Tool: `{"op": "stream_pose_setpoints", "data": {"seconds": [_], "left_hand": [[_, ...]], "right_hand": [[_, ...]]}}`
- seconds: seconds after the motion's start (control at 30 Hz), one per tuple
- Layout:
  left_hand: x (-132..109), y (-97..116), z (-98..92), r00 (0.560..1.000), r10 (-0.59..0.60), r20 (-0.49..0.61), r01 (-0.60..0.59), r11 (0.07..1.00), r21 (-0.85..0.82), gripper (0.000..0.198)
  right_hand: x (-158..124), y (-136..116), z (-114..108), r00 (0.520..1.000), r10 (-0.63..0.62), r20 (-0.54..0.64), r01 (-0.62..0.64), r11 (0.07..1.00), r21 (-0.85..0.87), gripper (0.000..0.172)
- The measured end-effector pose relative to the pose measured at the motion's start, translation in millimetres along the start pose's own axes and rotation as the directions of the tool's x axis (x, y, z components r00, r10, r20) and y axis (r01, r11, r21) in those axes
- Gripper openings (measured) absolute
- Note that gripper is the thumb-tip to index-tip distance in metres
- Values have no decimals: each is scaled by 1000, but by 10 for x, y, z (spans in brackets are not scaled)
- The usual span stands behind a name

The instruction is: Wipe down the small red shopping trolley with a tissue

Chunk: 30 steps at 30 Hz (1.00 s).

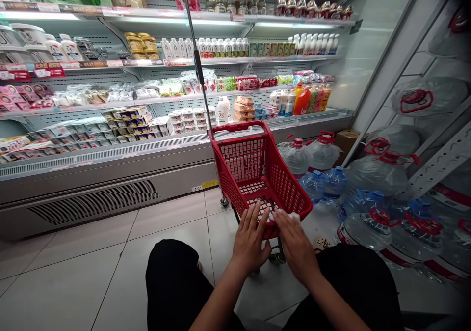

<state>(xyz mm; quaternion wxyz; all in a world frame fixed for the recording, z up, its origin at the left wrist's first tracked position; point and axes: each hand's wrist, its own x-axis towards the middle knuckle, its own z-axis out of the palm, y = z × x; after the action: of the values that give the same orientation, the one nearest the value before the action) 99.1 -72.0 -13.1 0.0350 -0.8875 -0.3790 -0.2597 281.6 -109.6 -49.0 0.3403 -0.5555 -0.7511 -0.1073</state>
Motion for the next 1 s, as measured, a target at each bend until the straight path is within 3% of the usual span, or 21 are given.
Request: {"op": "stream_pose_setpoints", "data": {"seconds": [0.1,0.17,0.27,0.4,0.47,0.53,0.67,0.73,0.8,0.9,1.0], "left_hand": [[-3,-1,20,999,46,-4,-46,999,-12,102],[-4,-87,-12,997,80,-2,-80,997,-3,99],[9,-250,-82,996,83,17,-83,995,61,92],[47,-325,-74,1000,19,5,-19,985,171,85],[68,-267,-9,1000,-8,-10,10,984,180,85],[85,-176,69,999,-36,-26,40,984,173,87],[82,-50,166,997,-51,-56,60,984,169,89],[61,-68,152,997,-39,-72,52,980,191,86],[39,-141,98,997,-20,-78,37,974,221,83],[23,-286,-5,997,20,-70,-1,966,259,77],[18,-365,-43,996,52,-69,-32,964,265,71]], "right_hand": [[-6,-327,101,998,-60,-14,61,997,43,76],[-21,-339,77,996,-91,18,90,995,52,76],[-42,-11,-59,989,-119,84,115,992,45,74],[-43,556,-207,1000,30,10,-29,999,-15,68],[-29,632,-203,995,93,-28,-94,995,-33,66],[-10,509,-146,995,97,-38,-98,994,-40,67],[6,-59,8,1000,-4,12,5,1000,-14,74],[-8,-269,39,999,-38,35,38,999,7,74],[-39,-308,21,995,-78,61,76,997,26,75],[-102,-43,-66,989,-128,73,124,991,51,75],[-145,423,-158,999,-42,11,42,999,26,71]]}}
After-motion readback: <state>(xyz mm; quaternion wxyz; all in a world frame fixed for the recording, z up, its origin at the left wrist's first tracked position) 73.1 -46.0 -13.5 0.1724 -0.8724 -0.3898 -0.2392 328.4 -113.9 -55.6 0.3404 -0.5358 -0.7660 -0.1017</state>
